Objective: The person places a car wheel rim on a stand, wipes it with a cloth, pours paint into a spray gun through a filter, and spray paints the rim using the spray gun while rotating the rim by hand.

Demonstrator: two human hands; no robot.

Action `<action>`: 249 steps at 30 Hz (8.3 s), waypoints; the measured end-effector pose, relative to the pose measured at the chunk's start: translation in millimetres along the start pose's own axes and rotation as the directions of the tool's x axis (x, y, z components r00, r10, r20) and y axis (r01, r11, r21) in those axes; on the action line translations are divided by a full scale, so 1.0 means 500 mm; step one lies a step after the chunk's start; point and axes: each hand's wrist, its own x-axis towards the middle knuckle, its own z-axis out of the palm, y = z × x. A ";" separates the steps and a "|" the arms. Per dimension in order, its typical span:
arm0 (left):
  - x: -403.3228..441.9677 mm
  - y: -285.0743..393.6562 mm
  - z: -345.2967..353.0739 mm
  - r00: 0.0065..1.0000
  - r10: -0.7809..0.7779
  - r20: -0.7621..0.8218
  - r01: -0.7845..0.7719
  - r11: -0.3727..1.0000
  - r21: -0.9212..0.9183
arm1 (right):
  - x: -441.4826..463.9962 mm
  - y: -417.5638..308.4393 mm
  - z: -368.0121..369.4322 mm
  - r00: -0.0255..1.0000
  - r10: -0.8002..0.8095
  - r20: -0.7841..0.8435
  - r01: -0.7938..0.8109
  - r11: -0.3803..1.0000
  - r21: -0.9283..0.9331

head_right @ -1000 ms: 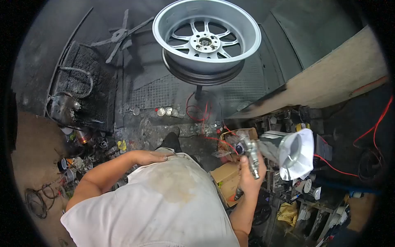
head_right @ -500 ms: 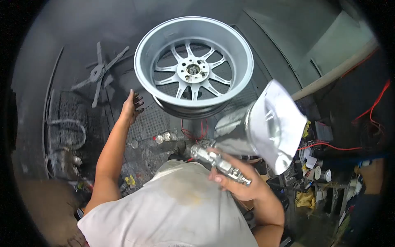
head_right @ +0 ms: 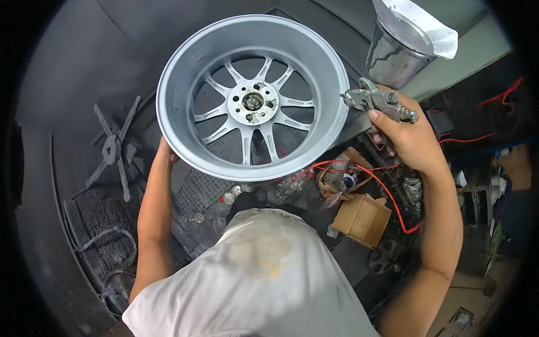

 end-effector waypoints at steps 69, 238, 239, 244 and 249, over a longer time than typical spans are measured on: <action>-0.194 -0.203 0.273 0.985 -0.157 -0.065 0.153 0.986 -0.072 | 0.077 0.053 -0.121 0.927 0.092 0.363 -0.104 0.994 0.014; -0.325 -0.332 0.262 0.957 -0.265 0.117 0.259 0.964 0.063 | 0.002 -0.094 0.144 0.923 -0.119 0.365 0.126 0.992 0.005; -0.313 -0.345 0.249 0.967 -0.246 0.063 0.253 0.957 -0.144 | 0.002 -0.090 0.147 0.925 -0.134 0.356 0.145 0.989 -0.002; -0.313 -0.299 0.252 0.973 -0.216 -0.076 0.187 0.942 -0.279 | 0.000 -0.075 0.140 0.906 -0.213 0.366 0.206 0.977 0.058; -0.297 -0.274 0.232 0.982 -0.189 -0.010 0.175 0.928 -0.330 | 0.012 -0.060 0.117 0.891 -0.070 0.449 0.011 0.991 0.132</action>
